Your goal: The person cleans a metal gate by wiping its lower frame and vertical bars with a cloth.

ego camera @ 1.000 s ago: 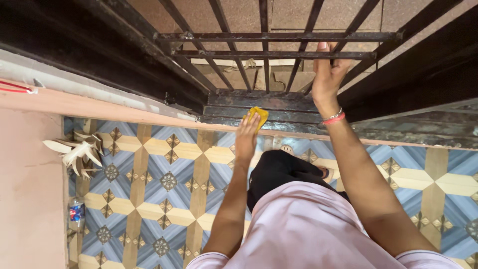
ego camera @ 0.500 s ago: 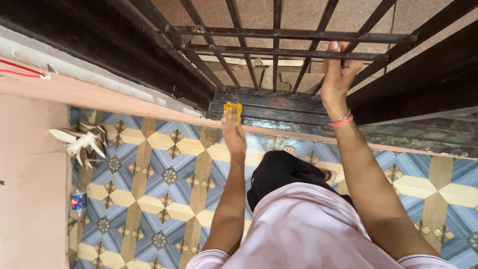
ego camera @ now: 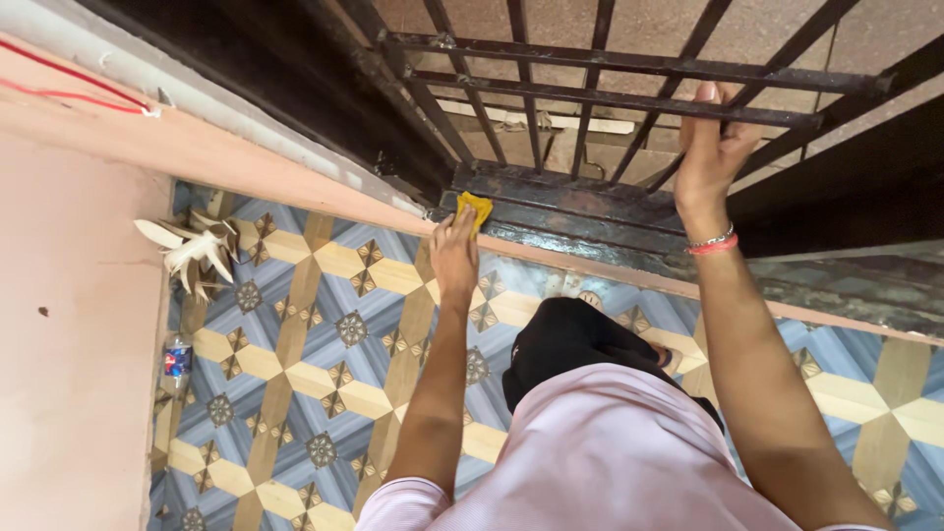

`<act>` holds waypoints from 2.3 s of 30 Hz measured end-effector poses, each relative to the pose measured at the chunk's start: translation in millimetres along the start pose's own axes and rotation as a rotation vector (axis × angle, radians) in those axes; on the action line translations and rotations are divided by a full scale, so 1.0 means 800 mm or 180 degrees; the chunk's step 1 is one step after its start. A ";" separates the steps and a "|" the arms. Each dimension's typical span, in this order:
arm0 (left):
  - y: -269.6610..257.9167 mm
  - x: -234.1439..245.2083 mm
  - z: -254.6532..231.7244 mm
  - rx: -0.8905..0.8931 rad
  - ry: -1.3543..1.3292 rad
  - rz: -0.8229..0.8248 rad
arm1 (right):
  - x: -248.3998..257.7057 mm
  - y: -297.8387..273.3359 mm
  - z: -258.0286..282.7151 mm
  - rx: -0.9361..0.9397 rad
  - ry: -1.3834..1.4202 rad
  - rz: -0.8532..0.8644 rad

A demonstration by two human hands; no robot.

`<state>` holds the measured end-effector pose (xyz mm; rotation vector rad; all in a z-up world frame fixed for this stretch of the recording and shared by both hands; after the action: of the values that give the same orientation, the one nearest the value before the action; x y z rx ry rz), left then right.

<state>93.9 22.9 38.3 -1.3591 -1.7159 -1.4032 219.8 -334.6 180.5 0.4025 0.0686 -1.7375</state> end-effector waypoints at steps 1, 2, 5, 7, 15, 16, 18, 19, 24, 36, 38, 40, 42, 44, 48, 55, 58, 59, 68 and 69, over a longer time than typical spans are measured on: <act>0.002 0.000 0.012 0.0245 -0.0131 0.0016 | 0.000 0.001 -0.002 -0.0047 -0.0006 -0.0043; 0.004 -0.001 0.025 0.0488 -0.0263 0.0032 | 0.000 0.002 -0.003 -0.0044 0.0006 -0.0020; 0.012 0.011 0.036 0.0858 -0.0418 -0.0529 | 0.000 0.004 -0.004 0.0051 0.0004 0.0025; 0.008 -0.002 0.040 0.1125 -0.0337 -0.0205 | 0.003 0.004 -0.004 0.0004 -0.0010 0.0005; -0.008 -0.026 0.007 0.0209 -0.0172 0.0211 | -0.008 0.002 0.013 0.0106 -0.0024 0.0131; -0.012 -0.027 0.022 0.0373 -0.0123 0.0304 | -0.008 0.001 0.012 0.0112 -0.0046 0.0110; -0.013 -0.039 0.029 0.0529 -0.0075 0.0412 | -0.006 0.004 0.005 0.0044 0.0001 0.0105; -0.008 -0.039 0.026 0.0737 -0.0250 0.0006 | -0.004 0.005 0.001 -0.0021 0.0047 0.0114; 0.001 -0.059 0.000 0.0873 -0.0548 0.0332 | -0.004 0.002 0.004 0.0048 0.0080 0.0081; 0.007 -0.044 -0.006 0.0769 -0.0478 0.0475 | -0.006 -0.003 0.014 0.0050 0.0020 0.0000; 0.010 -0.026 -0.010 0.0438 -0.0352 0.0333 | -0.008 -0.002 0.016 0.0124 -0.0029 -0.0004; 0.015 -0.028 -0.026 0.0410 -0.0340 -0.0077 | -0.005 -0.002 0.016 0.0148 -0.0234 -0.0143; 0.012 -0.026 -0.034 0.0393 -0.0352 -0.0479 | -0.004 -0.002 0.015 0.0197 -0.0250 -0.0135; 0.007 -0.026 -0.031 0.0484 -0.0461 -0.0670 | -0.005 -0.001 0.017 0.0249 -0.0267 -0.0101; -0.009 -0.076 -0.018 0.1272 -0.0908 -0.0281 | -0.010 -0.004 0.014 0.0223 -0.0123 -0.0237; 0.002 -0.060 -0.042 0.0226 -0.0365 0.0206 | 0.002 -0.002 0.009 0.0368 -0.0320 -0.0161; -0.008 -0.080 -0.051 0.1637 -0.1461 0.0089 | 0.005 -0.003 0.000 0.0250 -0.0161 -0.0250; -0.038 -0.109 -0.046 0.2859 -0.2453 -0.0183 | 0.003 -0.003 0.000 0.0239 -0.0177 -0.0266; -0.004 -0.079 -0.062 0.0406 -0.0525 0.0271 | -0.003 0.001 0.002 0.0054 0.0145 -0.0140; -0.007 -0.093 -0.079 0.0403 -0.0501 0.0270 | -0.001 -0.001 0.004 0.0156 0.0080 -0.0288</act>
<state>103.3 -62.6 -8.6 -1.4862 -1.7914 -1.1478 218.5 -334.6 183.9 0.4632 0.0631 -1.8262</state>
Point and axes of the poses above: each hand's wrist, its own y-axis towards the middle knuckle, its own x-axis out of the back of the hand, z = x × y, the point moved 10 cm from there along y, towards the middle knuckle, and after that the axes turned 11 degrees about -x, right-handed, at the moved point
